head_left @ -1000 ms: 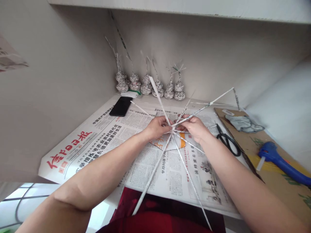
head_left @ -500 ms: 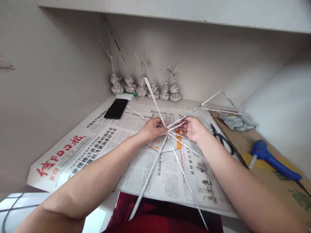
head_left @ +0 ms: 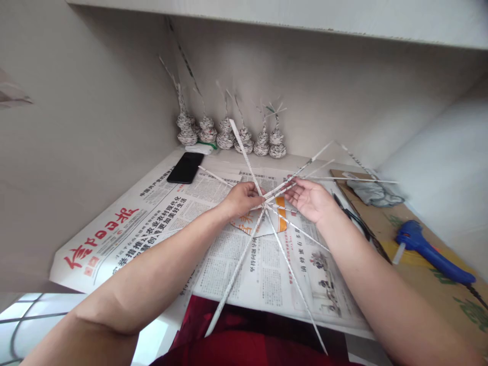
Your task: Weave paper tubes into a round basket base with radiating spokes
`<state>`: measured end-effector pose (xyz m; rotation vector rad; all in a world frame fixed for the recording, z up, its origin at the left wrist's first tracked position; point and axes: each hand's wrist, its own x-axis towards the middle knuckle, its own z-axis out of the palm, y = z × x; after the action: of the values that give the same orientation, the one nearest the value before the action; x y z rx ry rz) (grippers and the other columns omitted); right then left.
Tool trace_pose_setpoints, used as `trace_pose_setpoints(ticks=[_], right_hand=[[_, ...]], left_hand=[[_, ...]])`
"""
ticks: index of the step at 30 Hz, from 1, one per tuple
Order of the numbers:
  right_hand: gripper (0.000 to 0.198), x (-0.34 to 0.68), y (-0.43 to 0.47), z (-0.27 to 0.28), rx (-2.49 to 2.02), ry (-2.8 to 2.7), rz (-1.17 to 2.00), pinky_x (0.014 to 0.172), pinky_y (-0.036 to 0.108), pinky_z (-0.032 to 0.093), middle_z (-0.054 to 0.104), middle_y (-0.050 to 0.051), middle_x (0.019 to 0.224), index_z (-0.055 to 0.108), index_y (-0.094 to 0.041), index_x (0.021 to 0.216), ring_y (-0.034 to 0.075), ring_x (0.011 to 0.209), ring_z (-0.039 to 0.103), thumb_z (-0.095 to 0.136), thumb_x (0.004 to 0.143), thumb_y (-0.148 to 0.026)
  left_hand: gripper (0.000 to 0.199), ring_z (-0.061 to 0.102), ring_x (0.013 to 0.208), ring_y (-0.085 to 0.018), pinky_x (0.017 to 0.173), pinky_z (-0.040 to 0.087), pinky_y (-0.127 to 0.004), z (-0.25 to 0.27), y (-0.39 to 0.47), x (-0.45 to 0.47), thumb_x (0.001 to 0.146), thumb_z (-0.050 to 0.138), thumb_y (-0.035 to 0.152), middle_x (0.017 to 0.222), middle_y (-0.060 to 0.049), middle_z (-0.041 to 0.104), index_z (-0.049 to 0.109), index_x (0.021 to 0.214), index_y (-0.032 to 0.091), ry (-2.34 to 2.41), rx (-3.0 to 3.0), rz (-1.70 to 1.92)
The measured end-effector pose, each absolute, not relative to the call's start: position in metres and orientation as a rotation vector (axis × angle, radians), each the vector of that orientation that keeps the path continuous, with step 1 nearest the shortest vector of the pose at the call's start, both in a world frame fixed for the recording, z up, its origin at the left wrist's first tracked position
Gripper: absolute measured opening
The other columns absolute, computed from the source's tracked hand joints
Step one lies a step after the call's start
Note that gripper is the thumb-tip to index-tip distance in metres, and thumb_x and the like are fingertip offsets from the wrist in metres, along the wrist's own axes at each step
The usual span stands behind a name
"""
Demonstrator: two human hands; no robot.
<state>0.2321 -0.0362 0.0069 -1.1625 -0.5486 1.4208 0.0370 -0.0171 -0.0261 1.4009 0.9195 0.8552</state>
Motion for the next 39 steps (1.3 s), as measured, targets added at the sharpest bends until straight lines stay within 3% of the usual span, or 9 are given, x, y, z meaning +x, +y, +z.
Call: trace_pose_setpoints(ticks=[4, 7, 13, 20, 26, 32, 39], right_hand=[[0.010, 0.222, -0.043, -0.004, -1.288, -0.868, 1.428, 0.062, 0.024, 0.051, 0.069, 0.003, 0.073, 0.065, -0.017, 0.077, 0.014, 0.067, 0.065, 0.061, 0.076, -0.008], [0.005, 0.220, -0.045, -0.011, -1.357, -1.010, 1.387, 0.062, 0.023, 0.050, 0.069, 0.002, 0.069, 0.066, -0.016, 0.072, 0.011, 0.062, 0.063, 0.070, 0.071, -0.014], [0.017, 0.217, -0.045, -0.020, -1.367, -1.133, 1.335, 0.071, 0.028, 0.052, 0.072, 0.003, 0.075, 0.068, -0.016, 0.073, 0.014, 0.068, 0.064, 0.078, 0.061, -0.023], [0.012, 0.209, -0.043, -0.029, -1.414, -1.252, 1.081, 0.071, 0.029, 0.050, 0.071, 0.003, 0.075, 0.069, -0.016, 0.075, 0.014, 0.067, 0.063, 0.072, 0.066, -0.024], [0.012, 0.207, -0.047, -0.025, -1.461, -1.479, 0.922, 0.069, 0.030, 0.049, 0.071, 0.004, 0.080, 0.068, -0.018, 0.078, 0.016, 0.069, 0.064, 0.066, 0.073, -0.029], [0.017, 0.206, -0.053, -0.020, -1.558, -1.564, 0.828, 0.062, 0.028, 0.045, 0.068, 0.002, 0.071, 0.066, -0.019, 0.076, 0.015, 0.063, 0.059, 0.070, 0.069, -0.033], [0.013, 0.202, -0.051, -0.024, -1.657, -1.629, 0.750, 0.065, 0.031, 0.044, 0.068, 0.003, 0.072, 0.067, -0.020, 0.072, 0.016, 0.064, 0.059, 0.067, 0.070, -0.032]], left_hand=[[0.018, 0.060, 0.059, -0.011, 0.059, 0.046, -0.021, -0.028, -0.017, 0.037, 0.069, 0.070, 0.015, 0.068, -0.001, 0.066, 0.063, 0.086, 0.012, 0.885, 1.324, 0.867], [0.019, 0.060, 0.060, -0.011, 0.059, 0.046, -0.022, -0.027, -0.017, 0.037, 0.068, 0.071, 0.017, 0.069, -0.001, 0.066, 0.064, 0.086, 0.012, 0.874, 1.305, 0.840], [0.018, 0.057, 0.061, -0.011, 0.059, 0.045, -0.022, -0.029, -0.014, 0.035, 0.066, 0.072, 0.020, 0.068, -0.001, 0.065, 0.066, 0.080, 0.011, 0.920, 1.397, 0.862], [0.017, 0.054, 0.053, -0.010, 0.054, 0.043, -0.022, -0.027, -0.014, 0.034, 0.069, 0.072, 0.025, 0.062, 0.001, 0.062, 0.065, 0.079, 0.012, 0.901, 1.407, 0.812], [0.014, 0.058, 0.054, -0.011, 0.056, 0.047, -0.025, -0.025, -0.014, 0.035, 0.068, 0.070, 0.014, 0.062, 0.000, 0.063, 0.063, 0.080, 0.013, 0.928, 1.309, 0.824], [0.014, 0.058, 0.055, -0.011, 0.057, 0.045, -0.024, -0.027, -0.013, 0.034, 0.068, 0.071, 0.015, 0.062, 0.000, 0.063, 0.062, 0.079, 0.013, 0.937, 1.376, 0.872], [0.014, 0.056, 0.056, -0.012, 0.057, 0.043, -0.025, -0.026, -0.012, 0.032, 0.068, 0.071, 0.020, 0.064, -0.001, 0.064, 0.066, 0.079, 0.012, 1.013, 1.486, 0.862]])
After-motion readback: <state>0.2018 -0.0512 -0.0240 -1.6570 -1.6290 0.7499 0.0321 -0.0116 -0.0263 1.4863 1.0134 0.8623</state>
